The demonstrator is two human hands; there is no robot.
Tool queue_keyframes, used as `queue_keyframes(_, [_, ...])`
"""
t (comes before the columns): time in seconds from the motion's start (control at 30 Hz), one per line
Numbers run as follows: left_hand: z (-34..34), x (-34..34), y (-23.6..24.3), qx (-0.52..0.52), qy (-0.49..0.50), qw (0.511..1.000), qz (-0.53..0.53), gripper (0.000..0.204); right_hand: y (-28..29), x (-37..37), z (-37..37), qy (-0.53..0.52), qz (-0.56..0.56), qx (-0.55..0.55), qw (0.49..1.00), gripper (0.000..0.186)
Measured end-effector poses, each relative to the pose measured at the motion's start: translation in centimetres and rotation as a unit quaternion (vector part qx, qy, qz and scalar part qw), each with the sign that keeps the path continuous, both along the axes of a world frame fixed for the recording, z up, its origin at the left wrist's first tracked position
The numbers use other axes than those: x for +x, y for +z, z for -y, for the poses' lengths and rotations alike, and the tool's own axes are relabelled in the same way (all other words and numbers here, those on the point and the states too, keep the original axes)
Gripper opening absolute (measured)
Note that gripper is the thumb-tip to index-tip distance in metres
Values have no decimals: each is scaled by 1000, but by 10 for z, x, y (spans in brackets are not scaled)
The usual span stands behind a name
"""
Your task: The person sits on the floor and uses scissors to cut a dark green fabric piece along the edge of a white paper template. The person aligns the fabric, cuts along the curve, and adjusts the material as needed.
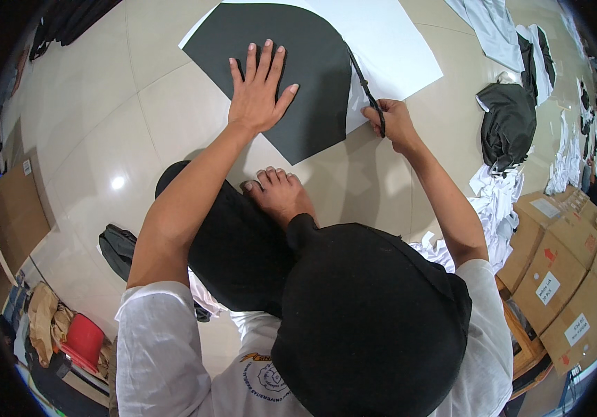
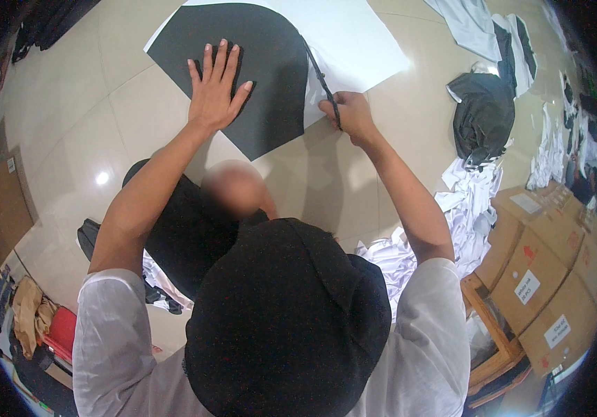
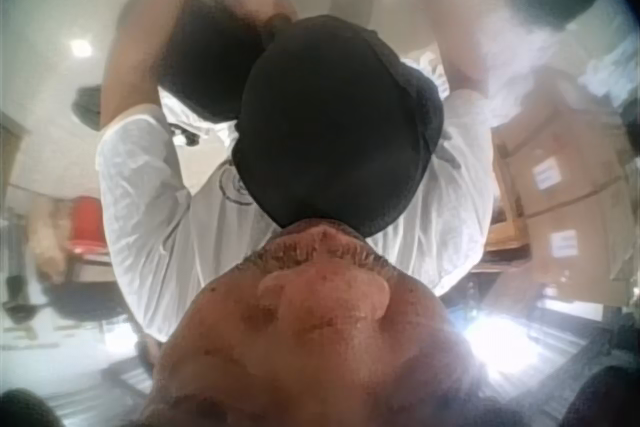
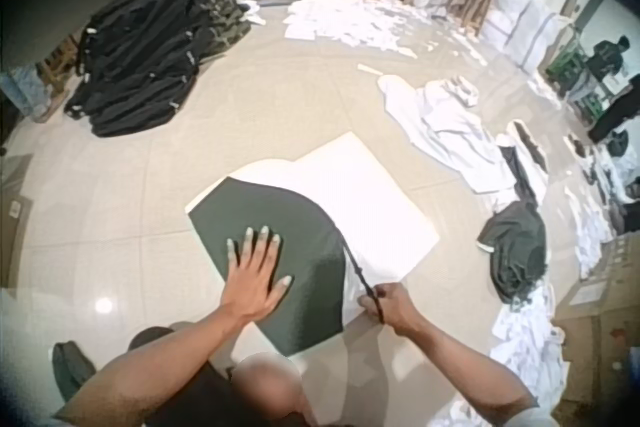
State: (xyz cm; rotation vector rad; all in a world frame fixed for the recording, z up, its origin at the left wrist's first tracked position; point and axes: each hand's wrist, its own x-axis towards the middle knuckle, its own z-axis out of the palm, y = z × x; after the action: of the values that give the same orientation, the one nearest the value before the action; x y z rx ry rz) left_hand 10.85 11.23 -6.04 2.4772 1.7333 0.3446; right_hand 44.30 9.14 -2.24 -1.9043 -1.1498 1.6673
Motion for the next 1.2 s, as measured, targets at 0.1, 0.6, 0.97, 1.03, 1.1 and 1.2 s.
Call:
queue_keyframes(0.1, [-1,1,1,-2,-2,1000,8,82,8,-3,-1,3,-2,-11,1000,30])
queue_keyframes(0.6, [41,29,54,-65,-301,948,82,37,40,28,76,-99,-56,0,994,31])
queue_keyframes(0.97, [64,29,53,-100,-282,954,-28,16,35,48,123,-222,-76,24,972,30])
queue_keyframes(1.03, [67,20,57,-131,-265,955,-36,16,36,46,131,-210,-67,23,975,31])
queue_keyframes(1.1, [68,9,60,-178,-256,949,-46,18,35,43,140,-199,-69,10,978,31])
queue_keyframes(1.2, [73,-4,65,-247,-235,939,-49,20,30,34,153,-171,-70,0,983,33])
